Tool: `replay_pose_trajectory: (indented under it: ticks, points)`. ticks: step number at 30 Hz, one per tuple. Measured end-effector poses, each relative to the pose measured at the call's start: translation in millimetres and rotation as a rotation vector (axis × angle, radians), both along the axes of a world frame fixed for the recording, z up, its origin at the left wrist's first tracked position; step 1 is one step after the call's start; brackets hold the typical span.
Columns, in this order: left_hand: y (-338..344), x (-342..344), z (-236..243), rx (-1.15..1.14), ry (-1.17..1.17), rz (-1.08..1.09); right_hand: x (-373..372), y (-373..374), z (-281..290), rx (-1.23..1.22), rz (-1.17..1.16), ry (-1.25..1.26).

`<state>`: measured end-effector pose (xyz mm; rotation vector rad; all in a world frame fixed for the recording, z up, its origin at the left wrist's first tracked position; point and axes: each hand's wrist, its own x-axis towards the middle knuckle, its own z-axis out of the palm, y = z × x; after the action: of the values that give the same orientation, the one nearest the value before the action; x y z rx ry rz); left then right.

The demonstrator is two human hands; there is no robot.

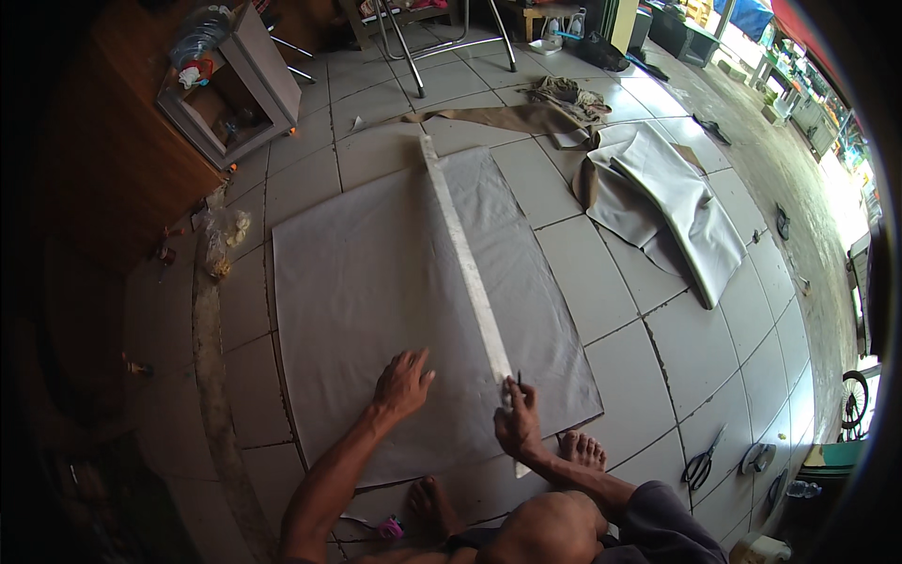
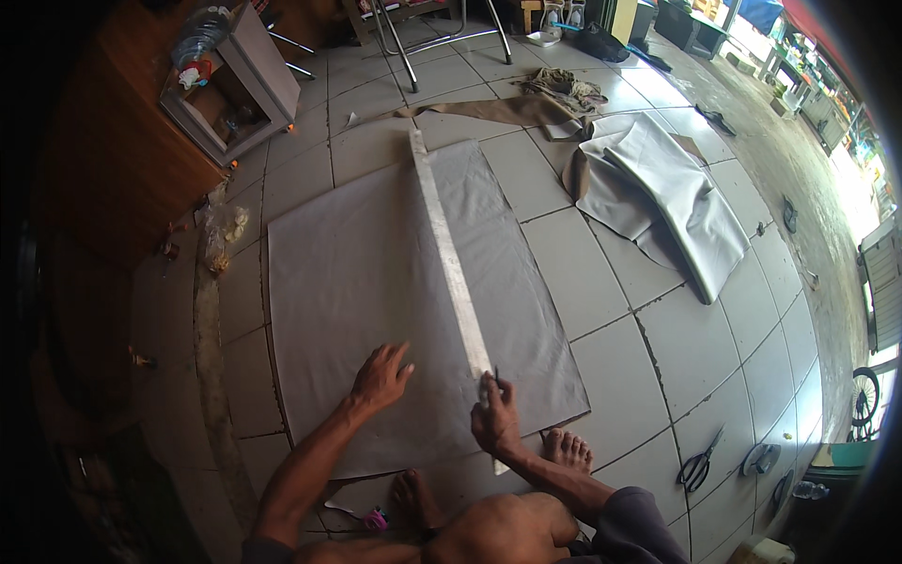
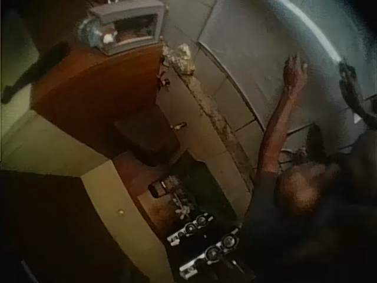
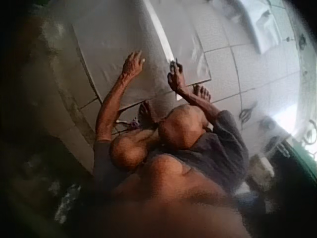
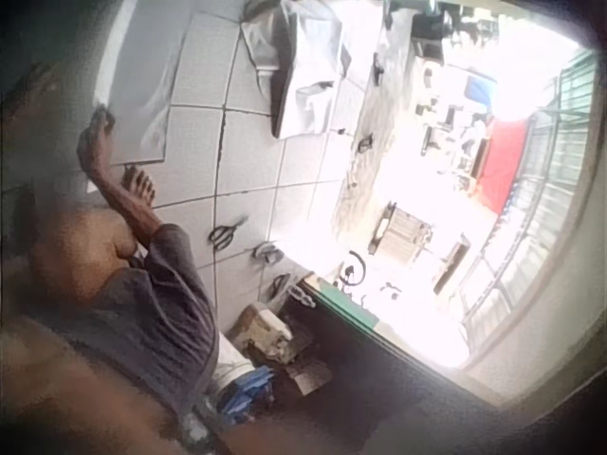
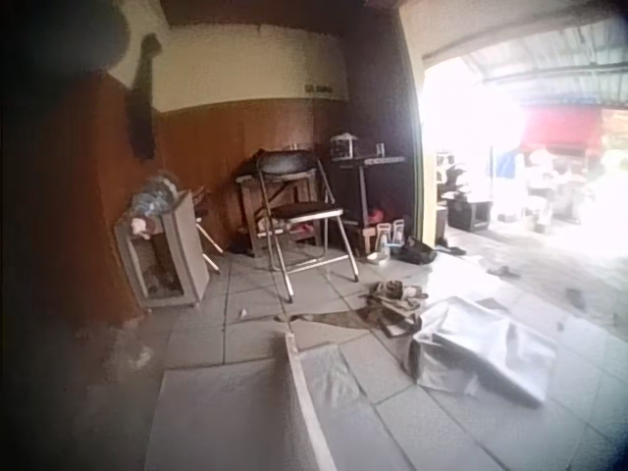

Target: The person measures and marks a large piece of light-colored fabric laid on a tiled floor using a tape measure, a straightedge, and a marker. They then cut the fabric along the marked lines using scissors.

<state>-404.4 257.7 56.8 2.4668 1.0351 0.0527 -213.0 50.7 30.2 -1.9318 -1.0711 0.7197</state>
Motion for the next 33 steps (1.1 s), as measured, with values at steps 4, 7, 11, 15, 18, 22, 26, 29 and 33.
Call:
replay_pose_trajectory:
  ticks: [4,7,11,15,18,22,26,29,33]
  points:
    - [28,47,-32,0.036,-0.199,0.055,-16,-3,-11,0.069,0.113,-0.131]
    - [35,67,-49,0.111,-0.266,0.099,-13,-2,-12,0.013,0.199,-0.257]
    - [38,77,-58,0.122,-0.313,0.193,-9,15,-7,0.183,0.139,-0.206]
    - [46,77,-59,-0.067,-0.389,0.341,-14,22,-2,0.136,0.205,0.103]
    - [50,76,-62,-0.078,-0.543,0.346,-15,12,-9,0.116,0.294,0.457]
    - [50,76,-67,-0.044,-0.500,0.293,-14,-4,-31,0.094,0.317,0.520]
    - [44,78,-73,0.136,-0.279,0.248,-13,-20,-42,-0.104,0.420,0.031]
    - [36,79,-79,0.190,-0.258,0.262,-16,-27,-31,-0.121,0.527,-0.148]
    - [26,81,-88,0.283,-0.267,0.241,-14,-24,-3,-0.457,0.509,-0.074]
